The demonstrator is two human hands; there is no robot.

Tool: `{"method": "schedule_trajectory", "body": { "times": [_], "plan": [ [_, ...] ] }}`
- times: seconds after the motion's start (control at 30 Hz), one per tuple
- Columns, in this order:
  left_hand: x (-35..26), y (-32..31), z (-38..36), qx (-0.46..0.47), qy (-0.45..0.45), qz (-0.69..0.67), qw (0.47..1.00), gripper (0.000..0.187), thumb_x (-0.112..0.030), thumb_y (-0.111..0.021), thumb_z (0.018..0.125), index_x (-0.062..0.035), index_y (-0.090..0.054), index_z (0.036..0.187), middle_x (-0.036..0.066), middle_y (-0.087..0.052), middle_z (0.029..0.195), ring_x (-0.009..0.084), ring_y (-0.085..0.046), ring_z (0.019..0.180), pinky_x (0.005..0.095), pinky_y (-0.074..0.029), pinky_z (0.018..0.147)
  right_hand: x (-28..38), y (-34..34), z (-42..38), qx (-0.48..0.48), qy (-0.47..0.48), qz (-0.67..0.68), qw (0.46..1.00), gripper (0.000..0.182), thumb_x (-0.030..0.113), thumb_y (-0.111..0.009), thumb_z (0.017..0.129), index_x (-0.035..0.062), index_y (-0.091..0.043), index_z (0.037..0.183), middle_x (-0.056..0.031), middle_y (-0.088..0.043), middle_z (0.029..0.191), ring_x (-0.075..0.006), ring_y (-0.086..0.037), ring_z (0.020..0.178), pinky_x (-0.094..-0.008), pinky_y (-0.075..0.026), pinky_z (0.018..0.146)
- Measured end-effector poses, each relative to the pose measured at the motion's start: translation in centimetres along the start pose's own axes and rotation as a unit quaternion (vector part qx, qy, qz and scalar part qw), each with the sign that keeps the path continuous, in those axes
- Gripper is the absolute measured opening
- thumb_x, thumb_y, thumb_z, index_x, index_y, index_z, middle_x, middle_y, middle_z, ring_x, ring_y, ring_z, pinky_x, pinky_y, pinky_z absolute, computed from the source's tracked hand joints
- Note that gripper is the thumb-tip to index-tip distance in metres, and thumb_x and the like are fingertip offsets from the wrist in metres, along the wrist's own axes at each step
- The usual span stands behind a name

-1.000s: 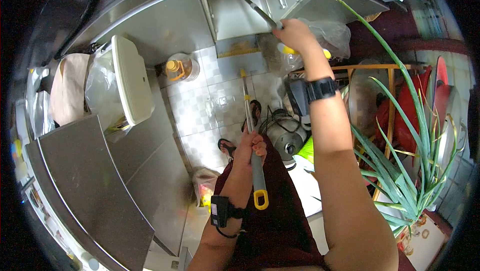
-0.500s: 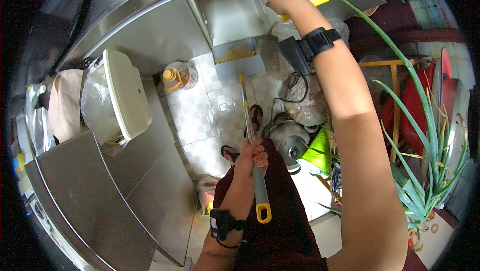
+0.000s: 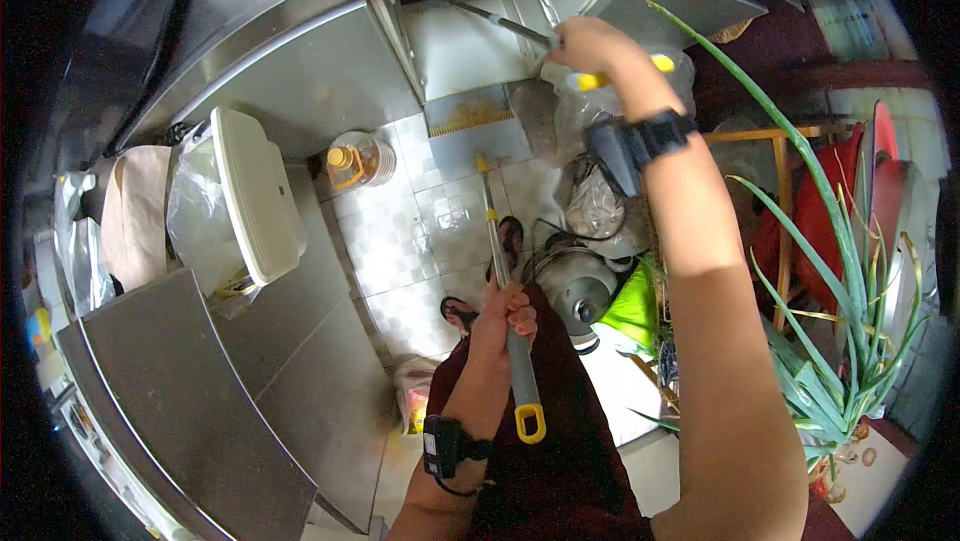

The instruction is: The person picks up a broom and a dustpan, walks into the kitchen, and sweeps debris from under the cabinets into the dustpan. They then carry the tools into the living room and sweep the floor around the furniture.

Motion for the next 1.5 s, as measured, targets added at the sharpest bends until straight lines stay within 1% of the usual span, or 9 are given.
{"method": "schedule_trajectory", "body": {
  "times": [0.17, 0.47, 0.53, 0.83, 0.97, 1.1, 1.13, 1.2, 1.5],
  "plan": [
    [0.1, -0.9, -0.2, 0.003, -0.016, 0.007, 1.000, 0.020, -0.015, -0.049, 0.088, -0.0223, -0.039, 0.103, -0.003, -0.036, 0.063, 0.0048, -0.037, 0.046, 0.0190, -0.034, 0.037, -0.6, 1.3, -1.2, -0.050, -0.018, 0.030, 0.998, 0.036, 0.031, -0.059, 0.074, 0.0033, -0.062, 0.097, -0.0191, -0.058, 0.103, -0.0334, -0.055, 0.097, -0.0386, -0.044, 0.084],
    [0.1, -0.3, -0.3, 0.013, -0.008, 0.008, 1.000, 0.020, -0.014, -0.047, 0.089, -0.0241, -0.037, 0.104, -0.003, -0.036, 0.062, 0.0050, -0.037, 0.046, 0.0197, -0.034, 0.037, -4.8, -2.1, 12.0, -0.106, -0.065, 0.049, 0.991, 0.039, 0.037, -0.056, 0.078, 0.0053, -0.061, 0.099, -0.0184, -0.059, 0.100, -0.0335, -0.055, 0.097, -0.0380, -0.044, 0.081],
    [0.4, -0.1, 0.2, 0.016, -0.010, 0.020, 1.000, 0.019, -0.015, -0.047, 0.089, -0.0240, -0.037, 0.103, -0.003, -0.036, 0.062, 0.0053, -0.037, 0.047, 0.0196, -0.034, 0.038, -6.2, -3.7, 11.2, -0.025, -0.014, 0.030, 0.999, 0.038, 0.038, -0.055, 0.079, 0.0047, -0.062, 0.097, -0.0181, -0.060, 0.099, -0.0327, -0.056, 0.094, -0.0373, -0.044, 0.078],
    [-0.6, -0.8, -0.5, 0.004, -0.026, 0.041, 0.999, 0.018, -0.014, -0.047, 0.089, -0.0228, -0.036, 0.101, -0.003, -0.036, 0.062, 0.0059, -0.037, 0.048, 0.0199, -0.033, 0.038, -4.1, -2.2, 1.8, -0.064, -0.145, 0.069, 0.985, 0.038, 0.035, -0.050, 0.080, 0.0079, -0.060, 0.104, -0.0159, -0.056, 0.110, -0.0305, -0.053, 0.104, -0.0385, -0.041, 0.088],
    [0.1, -0.2, 0.3, 0.018, -0.015, 0.023, 0.999, 0.019, -0.015, -0.047, 0.089, -0.0223, -0.035, 0.102, -0.003, -0.036, 0.063, 0.0060, -0.037, 0.047, 0.0199, -0.033, 0.038, -6.2, -3.8, 6.8, -0.064, -0.191, 0.078, 0.976, 0.033, 0.026, -0.047, 0.080, 0.0092, -0.060, 0.105, -0.0150, -0.054, 0.114, -0.0301, -0.051, 0.106, -0.0382, -0.041, 0.090],
    [0.7, 0.1, 0.4, 0.020, -0.023, 0.054, 0.998, 0.009, -0.023, -0.046, 0.090, -0.0158, -0.040, 0.093, -0.003, -0.038, 0.063, 0.0074, -0.037, 0.048, 0.0210, -0.034, 0.039, -11.3, -10.5, 12.4, -0.055, -0.146, 0.137, 0.978, 0.036, 0.034, -0.054, 0.080, 0.0007, -0.061, 0.093, -0.0194, -0.061, 0.092, -0.0330, -0.058, 0.089, -0.0393, -0.047, 0.072],
    [0.6, 0.0, 0.5, 0.014, -0.029, 0.080, 0.996, 0.015, -0.027, -0.045, 0.091, -0.0128, -0.043, 0.088, -0.003, -0.038, 0.063, 0.0080, -0.036, 0.049, 0.0214, -0.034, 0.040, -7.9, -10.1, 11.0, -0.071, -0.035, 0.012, 0.997, 0.035, 0.031, -0.056, 0.080, -0.0008, -0.061, 0.092, -0.0221, -0.060, 0.092, -0.0352, -0.057, 0.089, -0.0400, -0.046, 0.074],
    [0.4, -0.3, 0.3, 0.008, -0.045, 0.086, 0.995, 0.016, -0.028, -0.046, 0.090, -0.0125, -0.044, 0.086, -0.003, -0.039, 0.063, 0.0077, -0.037, 0.048, 0.0213, -0.034, 0.040, -5.8, -10.5, 6.1, -0.020, -0.114, 0.097, 0.989, 0.037, 0.028, -0.052, 0.079, -0.0003, -0.057, 0.102, -0.0227, -0.053, 0.110, -0.0366, -0.050, 0.104, -0.0398, -0.041, 0.089],
    [-0.2, -0.3, 0.9, 0.050, 0.000, 0.020, 0.999, 0.012, -0.016, -0.046, 0.090, -0.0201, -0.035, 0.095, -0.002, -0.038, 0.064, 0.0074, -0.038, 0.046, 0.0216, -0.035, 0.039, -2.0, -10.5, -11.9, 0.026, -0.176, 0.150, 0.973, 0.034, 0.026, -0.051, 0.080, 0.0040, -0.057, 0.104, -0.0228, -0.056, 0.103, -0.0367, -0.052, 0.100, -0.0412, -0.041, 0.086]
  ]
}}
Point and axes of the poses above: each hand's wrist, its own z-axis towards the middle knuckle, its own y-axis out of the back of the hand, x = y × z, the point moved 9 cm from there along z, towards the middle knuckle
